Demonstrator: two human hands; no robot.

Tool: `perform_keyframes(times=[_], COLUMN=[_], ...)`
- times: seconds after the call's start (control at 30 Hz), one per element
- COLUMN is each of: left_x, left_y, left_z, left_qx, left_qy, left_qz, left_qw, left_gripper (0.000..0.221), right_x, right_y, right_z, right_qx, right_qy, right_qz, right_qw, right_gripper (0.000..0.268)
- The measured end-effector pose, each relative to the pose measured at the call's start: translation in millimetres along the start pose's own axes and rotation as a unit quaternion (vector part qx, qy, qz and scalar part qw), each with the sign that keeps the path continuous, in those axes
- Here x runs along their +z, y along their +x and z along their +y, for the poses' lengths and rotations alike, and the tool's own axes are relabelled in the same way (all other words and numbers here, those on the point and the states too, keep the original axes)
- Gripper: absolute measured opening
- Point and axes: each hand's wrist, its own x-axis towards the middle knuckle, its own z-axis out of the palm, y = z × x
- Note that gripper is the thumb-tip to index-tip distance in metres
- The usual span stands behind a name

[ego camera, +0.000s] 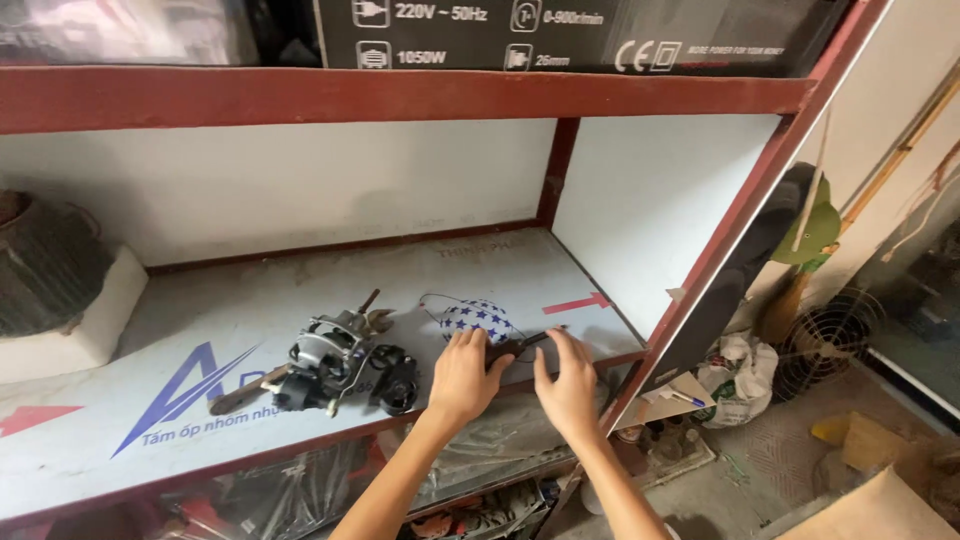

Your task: The person uses a screwdriver and a wrench to disassemble a motor component before moving to a different area to pack large light bulbs into cardboard boxes.

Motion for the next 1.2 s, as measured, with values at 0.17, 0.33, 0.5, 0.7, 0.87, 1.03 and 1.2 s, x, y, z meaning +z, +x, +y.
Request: perform_keyframes(times=[0.17, 0.33, 0.5, 0.7, 0.87, 1.03, 1.2], left_x=[1.1, -0.9, -6.0, -43.6, -118.5, -160.7, -177.2], left_y=[-6.0, -7.6, -9.2, -37.0, -70.5, -76.0, -80.1], left_z=[0.3, 1.8, 7.9, 14.2, -23.4, -61.9, -87.2], left_qx=[0.015, 0.004, 0.020, 0.125, 0.127, 0.140, 0.111], left_qy=[0.019, 0.005, -0.004, -0.053, 0.093, 0.214, 0.184], left_qz=[0.007, 0.021, 0.070, 0.193, 0.283, 0.274, 0.224], left_qw=[1.000, 1.000, 0.997, 0.972, 0.946, 0.927, 0.951], left_gripper=[0.038, 0.038, 0.031, 0.012, 0.009, 0.023, 0.024], right_x=[8.0, 13.5, 11.3, 12.0, 47.9, 84.7, 92.0], right_y=[-7.2, -10.6, -5.2, -1.9, 3.2, 5.4, 1.0], right_z=[0.4, 5.5, 3.0, -21.0, -87.4, -154.5, -186.6], right_qx=[-0.087, -0.069, 0.003, -0.013, -0.051, -0.131, -0.124], right_qy=[-0.011, -0.011, 0.038, 0.103, 0.225, 0.268, 0.201], right_qz=[0.023, -0.007, -0.024, -0.016, -0.132, -0.206, -0.196], right_qw=[0.996, 0.998, 0.999, 0.994, 0.964, 0.932, 0.952], right_gripper=[0.031, 0.044, 0.042, 0.044, 0.038, 0.034, 0.035])
